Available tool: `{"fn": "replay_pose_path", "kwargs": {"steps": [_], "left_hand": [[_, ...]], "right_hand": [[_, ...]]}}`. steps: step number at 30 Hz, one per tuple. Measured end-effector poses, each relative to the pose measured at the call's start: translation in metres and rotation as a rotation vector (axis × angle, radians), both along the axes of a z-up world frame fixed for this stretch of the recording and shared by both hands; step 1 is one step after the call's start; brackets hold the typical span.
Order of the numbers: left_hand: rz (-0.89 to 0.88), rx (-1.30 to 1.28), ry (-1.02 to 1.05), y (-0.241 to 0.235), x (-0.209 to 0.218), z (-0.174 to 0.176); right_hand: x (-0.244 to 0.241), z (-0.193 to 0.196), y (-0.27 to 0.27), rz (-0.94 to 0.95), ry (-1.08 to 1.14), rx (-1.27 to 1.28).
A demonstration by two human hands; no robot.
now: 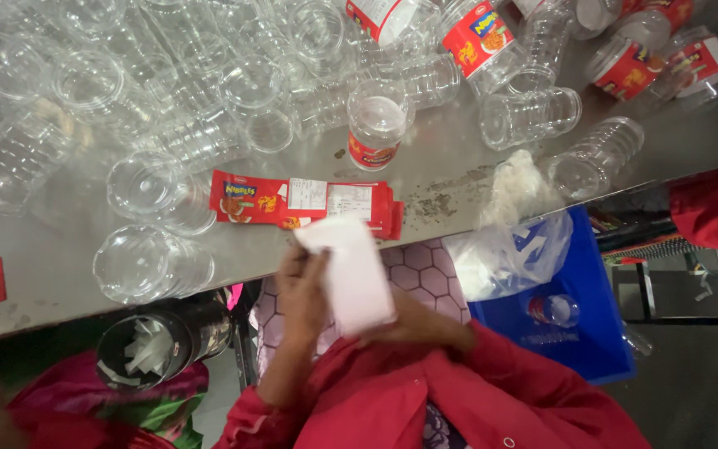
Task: The person labels plastic containers by hand. The person removes a white backing from a red and yellow label, applies the label to the side of a clear plastic jar, and sets the labeled jar aside.
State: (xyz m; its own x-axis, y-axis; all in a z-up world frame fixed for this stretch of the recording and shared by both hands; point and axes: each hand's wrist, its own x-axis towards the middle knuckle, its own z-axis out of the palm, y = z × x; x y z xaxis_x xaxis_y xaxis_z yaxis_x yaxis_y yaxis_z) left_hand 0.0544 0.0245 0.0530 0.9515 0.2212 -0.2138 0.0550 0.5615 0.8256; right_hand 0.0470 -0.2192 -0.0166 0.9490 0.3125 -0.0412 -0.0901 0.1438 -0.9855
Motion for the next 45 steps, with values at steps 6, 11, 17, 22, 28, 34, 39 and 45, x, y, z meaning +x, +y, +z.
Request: {"fn": "replay_pose_path", "kwargs": {"steps": [6, 11, 17, 22, 28, 34, 39, 45], "left_hand": [[0.392, 0.482, -0.168, 0.089, 0.004, 0.056], [0.229, 1.719, -0.261, 0.048, 0.007, 0.05], [-0.224, 1.39, -0.354, -0.015, 0.003, 0.034], [0.063, 1.508, -0.36, 0.001, 0.006, 0.059], [-0.619, 0.867, -0.083, -0.03, -0.01, 0.055], [-0.429, 0.536, -0.509, -0.045, -0.017, 0.029], [-0.335, 0.764, -0.35, -0.048, -0.017, 0.021], [-0.417, 0.695, -0.341, -0.047, -0.015, 0.007]], "right_hand": [[0.013, -0.01, -0.003, -0.119, 0.307, -0.14], [0.017, 0.028, -0.003, -0.103, -0.013, -0.333], [0.02, 0.09, 0.012, -0.119, -0.054, -0.326], [0.021, 0.113, 0.002, -0.031, -0.353, -0.686], [0.026, 0.119, -0.003, 0.117, 0.027, -0.19], [0.018, 0.135, 0.01, -0.023, -0.273, -0.414], [0.012, 0.138, 0.023, -0.056, -0.596, -0.546], [0.001, 0.081, 0.012, -0.143, -0.056, -0.377]]}}
